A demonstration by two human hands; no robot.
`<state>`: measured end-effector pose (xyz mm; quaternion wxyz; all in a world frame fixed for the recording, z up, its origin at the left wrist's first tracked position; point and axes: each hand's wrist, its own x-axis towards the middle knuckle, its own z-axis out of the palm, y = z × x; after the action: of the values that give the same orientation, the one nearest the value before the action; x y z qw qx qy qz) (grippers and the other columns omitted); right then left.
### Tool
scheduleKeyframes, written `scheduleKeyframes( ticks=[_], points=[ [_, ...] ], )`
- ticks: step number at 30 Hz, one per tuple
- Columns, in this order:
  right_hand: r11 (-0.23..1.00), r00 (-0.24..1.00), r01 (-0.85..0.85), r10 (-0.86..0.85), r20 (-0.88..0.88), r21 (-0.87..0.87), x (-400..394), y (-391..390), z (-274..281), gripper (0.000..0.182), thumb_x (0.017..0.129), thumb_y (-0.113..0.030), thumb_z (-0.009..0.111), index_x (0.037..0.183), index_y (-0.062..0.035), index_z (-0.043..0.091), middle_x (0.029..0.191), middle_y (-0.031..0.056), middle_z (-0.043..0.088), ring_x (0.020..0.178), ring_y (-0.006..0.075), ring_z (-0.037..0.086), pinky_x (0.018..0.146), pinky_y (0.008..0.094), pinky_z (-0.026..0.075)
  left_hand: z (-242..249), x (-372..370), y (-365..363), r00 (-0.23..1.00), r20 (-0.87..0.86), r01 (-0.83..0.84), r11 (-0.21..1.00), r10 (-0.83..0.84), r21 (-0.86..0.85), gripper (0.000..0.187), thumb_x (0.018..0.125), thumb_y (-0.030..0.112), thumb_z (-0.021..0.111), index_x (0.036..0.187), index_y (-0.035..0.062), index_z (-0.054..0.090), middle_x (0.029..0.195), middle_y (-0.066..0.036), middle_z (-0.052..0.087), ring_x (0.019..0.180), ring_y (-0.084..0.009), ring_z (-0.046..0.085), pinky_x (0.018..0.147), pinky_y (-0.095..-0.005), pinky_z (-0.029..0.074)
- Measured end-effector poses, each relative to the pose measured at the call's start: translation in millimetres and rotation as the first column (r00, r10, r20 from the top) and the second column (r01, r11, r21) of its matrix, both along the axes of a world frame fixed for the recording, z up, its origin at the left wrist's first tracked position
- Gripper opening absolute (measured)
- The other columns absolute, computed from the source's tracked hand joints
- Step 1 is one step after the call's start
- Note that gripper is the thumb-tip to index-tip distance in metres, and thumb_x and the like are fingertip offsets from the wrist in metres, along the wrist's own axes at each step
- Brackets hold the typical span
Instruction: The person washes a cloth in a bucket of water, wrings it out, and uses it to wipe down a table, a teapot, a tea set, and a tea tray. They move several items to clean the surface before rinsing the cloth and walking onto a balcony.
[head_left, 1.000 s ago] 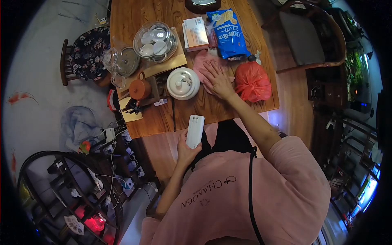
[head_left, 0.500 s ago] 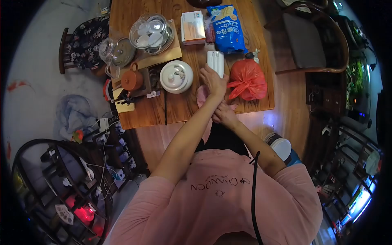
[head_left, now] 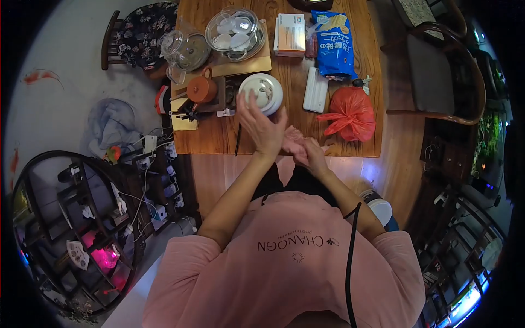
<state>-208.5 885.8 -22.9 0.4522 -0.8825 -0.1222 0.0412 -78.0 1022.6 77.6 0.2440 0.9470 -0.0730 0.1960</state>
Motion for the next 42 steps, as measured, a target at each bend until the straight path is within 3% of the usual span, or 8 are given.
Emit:
scheduleKeyframes(
  ticks=[3,6,11,16,27,29,31,42],
  points=[
    [0.593,0.696,0.715,-0.557,-0.453,0.369,19,24,46,0.026,0.093,-0.018,0.065,0.111,-0.0013,0.056,0.087,0.0074,0.062,0.078,0.0126,0.059,0.069,0.0280,0.049,-19,2,19,0.963,-0.228,-0.203,0.947,0.146,-0.250,0.103,0.069,0.030,0.083,0.146,-0.0029,0.022,0.143,-0.025,0.030,0.134,-0.0423,0.030,0.110,-0.0503,0.027],
    [0.528,0.669,0.670,-0.734,-0.115,0.523,72,30,70,0.021,0.096,-0.019,0.062,0.106,-0.0017,0.055,0.087,0.0038,0.060,0.072,0.0091,0.054,0.064,0.0247,0.047,-32,14,20,0.960,-0.268,-0.172,0.931,0.085,-0.321,0.108,0.066,0.027,0.086,0.147,-0.0019,0.019,0.144,-0.025,0.029,0.134,-0.0429,0.030,0.111,-0.0492,0.027],
    [0.486,0.783,0.611,-0.490,-0.383,0.625,163,39,30,0.030,0.100,-0.030,0.054,0.109,-0.0014,0.054,0.092,0.0059,0.059,0.085,0.0121,0.053,0.077,0.0271,0.046,-49,24,21,0.994,-0.111,-0.068,0.841,0.009,-0.537,0.097,0.063,0.015,0.086,0.140,-0.0005,0.028,0.138,-0.026,0.038,0.130,-0.0438,0.037,0.111,-0.0465,0.030],
    [0.582,0.767,0.629,-0.570,-0.293,0.516,130,67,34,0.031,0.102,-0.030,0.049,0.114,-0.0017,0.054,0.100,0.0068,0.059,0.091,0.0134,0.054,0.081,0.0273,0.046,-46,9,35,0.983,-0.156,-0.005,0.837,-0.096,-0.548,0.082,0.070,0.001,0.074,0.139,-0.0007,0.029,0.137,-0.025,0.039,0.129,-0.0434,0.038,0.110,-0.0463,0.031],
    [0.641,0.814,0.556,-0.550,-0.189,0.529,70,72,69,0.033,0.101,-0.028,0.051,0.121,-0.0025,0.056,0.107,0.0156,0.063,0.109,0.0204,0.058,0.095,0.0307,0.044,-47,-9,80,0.897,-0.186,0.216,0.765,-0.401,-0.607,0.092,0.070,0.022,0.083,0.143,0.0035,0.028,0.144,-0.025,0.037,0.131,-0.0394,0.041,0.107,-0.0430,0.036],
    [0.843,0.893,0.410,-0.449,0.037,0.347,87,76,83,0.032,0.096,-0.020,0.058,0.125,-0.0056,0.057,0.124,0.0138,0.057,0.118,0.0246,0.053,0.103,0.0354,0.038,-103,-9,96,0.825,-0.266,0.320,0.800,-0.499,-0.508,0.087,0.074,0.025,0.079,0.142,0.0039,0.030,0.145,-0.024,0.037,0.130,-0.0384,0.043,0.107,-0.0429,0.036],
    [0.956,0.838,0.095,0.074,0.541,-0.277,113,84,93,0.040,0.079,-0.015,0.068,0.118,-0.0071,0.060,0.118,0.0165,0.058,0.121,0.0361,0.051,0.107,0.0453,0.036,-110,-9,99,0.766,-0.255,0.378,0.734,-0.591,-0.565,0.072,0.081,0.030,0.068,0.141,0.0048,0.036,0.147,-0.019,0.037,0.130,-0.0364,0.043,0.106,-0.0446,0.035],
    [0.916,0.860,0.379,-0.402,0.314,0.132,112,105,68,0.044,0.069,-0.016,0.074,0.111,-0.0079,0.061,0.119,0.0151,0.058,0.120,0.0373,0.051,0.103,0.0462,0.038,-86,-7,91,0.847,-0.132,0.364,0.744,-0.514,-0.561,0.093,0.067,0.031,0.081,0.141,0.0043,0.031,0.139,-0.021,0.039,0.130,-0.0389,0.038,0.111,-0.0424,0.029]
  ],
)
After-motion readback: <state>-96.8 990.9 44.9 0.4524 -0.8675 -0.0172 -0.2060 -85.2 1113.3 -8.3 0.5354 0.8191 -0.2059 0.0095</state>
